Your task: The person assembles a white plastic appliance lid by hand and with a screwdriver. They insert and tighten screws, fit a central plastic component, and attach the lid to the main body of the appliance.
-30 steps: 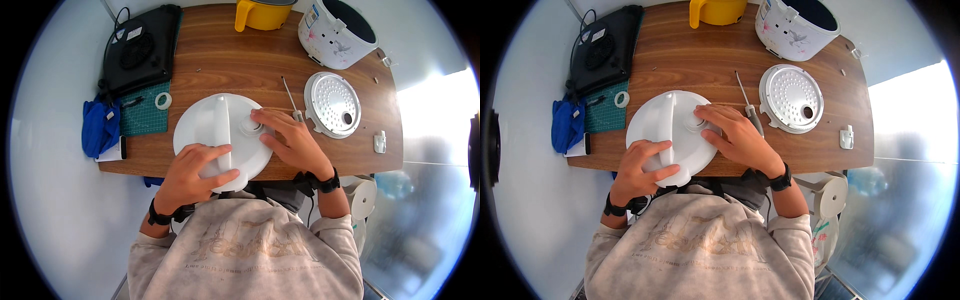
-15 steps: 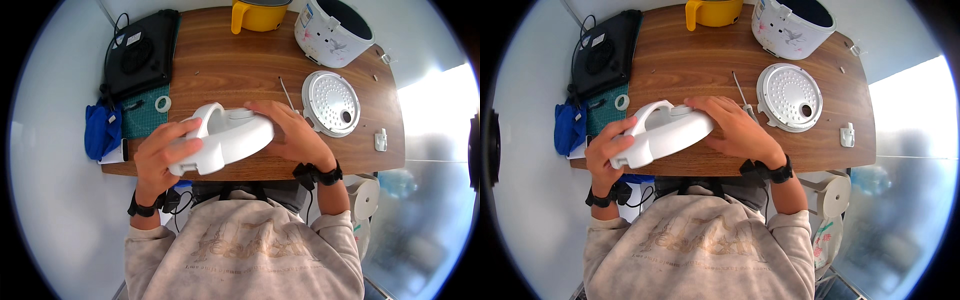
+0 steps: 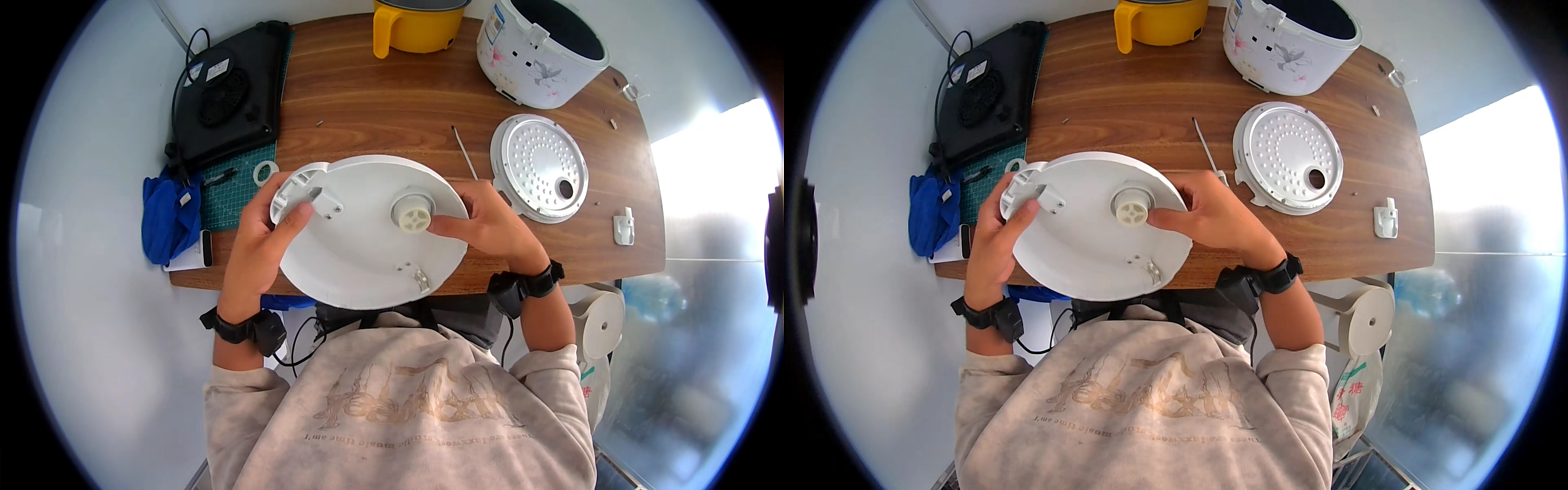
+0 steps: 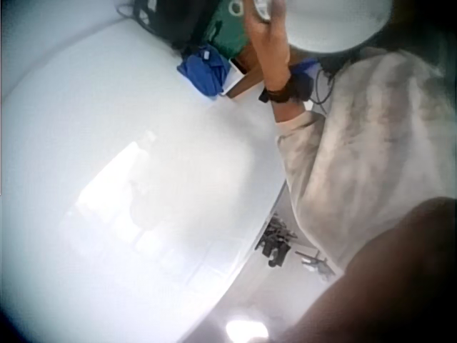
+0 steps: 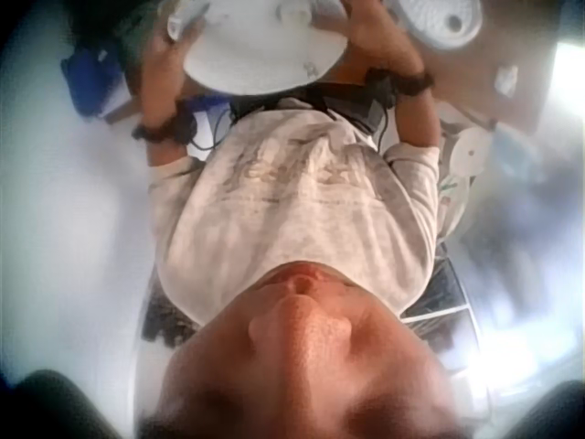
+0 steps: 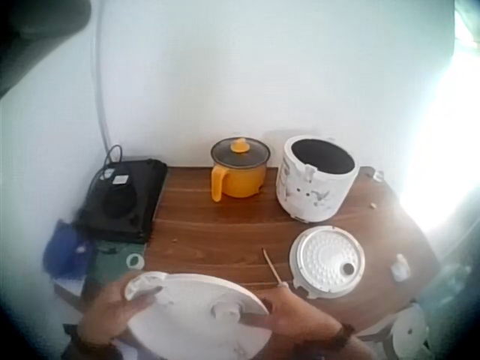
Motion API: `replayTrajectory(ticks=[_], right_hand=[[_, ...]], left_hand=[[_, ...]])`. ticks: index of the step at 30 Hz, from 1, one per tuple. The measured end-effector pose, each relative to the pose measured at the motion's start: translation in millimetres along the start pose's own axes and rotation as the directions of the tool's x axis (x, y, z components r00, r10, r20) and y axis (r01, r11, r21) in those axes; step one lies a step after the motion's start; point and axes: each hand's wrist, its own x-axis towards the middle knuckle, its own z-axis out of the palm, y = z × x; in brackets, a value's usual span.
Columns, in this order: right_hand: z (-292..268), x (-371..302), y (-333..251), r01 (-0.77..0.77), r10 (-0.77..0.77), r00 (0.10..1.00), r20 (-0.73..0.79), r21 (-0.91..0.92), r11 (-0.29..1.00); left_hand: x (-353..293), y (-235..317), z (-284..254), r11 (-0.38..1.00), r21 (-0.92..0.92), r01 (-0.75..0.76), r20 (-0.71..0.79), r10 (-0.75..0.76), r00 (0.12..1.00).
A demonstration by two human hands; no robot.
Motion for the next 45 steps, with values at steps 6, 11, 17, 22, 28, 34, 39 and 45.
replayTrajectory(ticks=[6,11,17,22,28,34,39,45], right_hand=[[-7.0,-6.9,1.0,-0.103,0.107,0.993,0.049,-0.077,0.992],[3.5,-25.5,-21.5,0.243,-0.282,0.958,-0.045,-0.388,0.889],[13.5,-43.2,-41.4,0.564,-0.69,0.724,-0.02,-0.559,0.608],[18.2,-42.8,-37.2,0.606,-0.786,0.618,-0.008,-0.632,0.483],[22.8,-46.9,-37.2,0.54,-0.809,0.587,0.023,-0.756,0.37],[27.8,-57.3,-41.6,0.493,-0.756,0.649,0.082,-0.802,0.337],[28.0,-64.2,-46.6,0.512,-0.614,0.783,0.099,-0.664,0.545],[16.9,-68.3,-54.5,0.46,-0.431,0.886,0.172,-0.45,0.765]], left_hand=[[1.4,-4.0,2.8,0.996,-0.001,0.091,0.081,-0.09,0.993],[-9.2,1.5,-1.7,0.922,0.18,-0.342,0.198,0.306,0.931],[-32.4,10.7,-6.5,0.645,0.17,-0.745,0.304,0.685,0.662],[-35.7,22.4,-6.0,0.509,0.183,-0.841,0.317,0.779,0.54],[-43.0,31.1,-1.4,0.358,0.288,-0.888,0.374,0.812,0.448],[-54.0,47.7,-0.1,0.32,0.36,-0.876,0.449,0.764,0.463],[-54.7,41.9,0.3,0.132,0.417,-0.899,0.502,0.791,0.35],[-59.5,47.9,7.3,0.055,0.492,-0.869,0.555,0.749,0.361]])
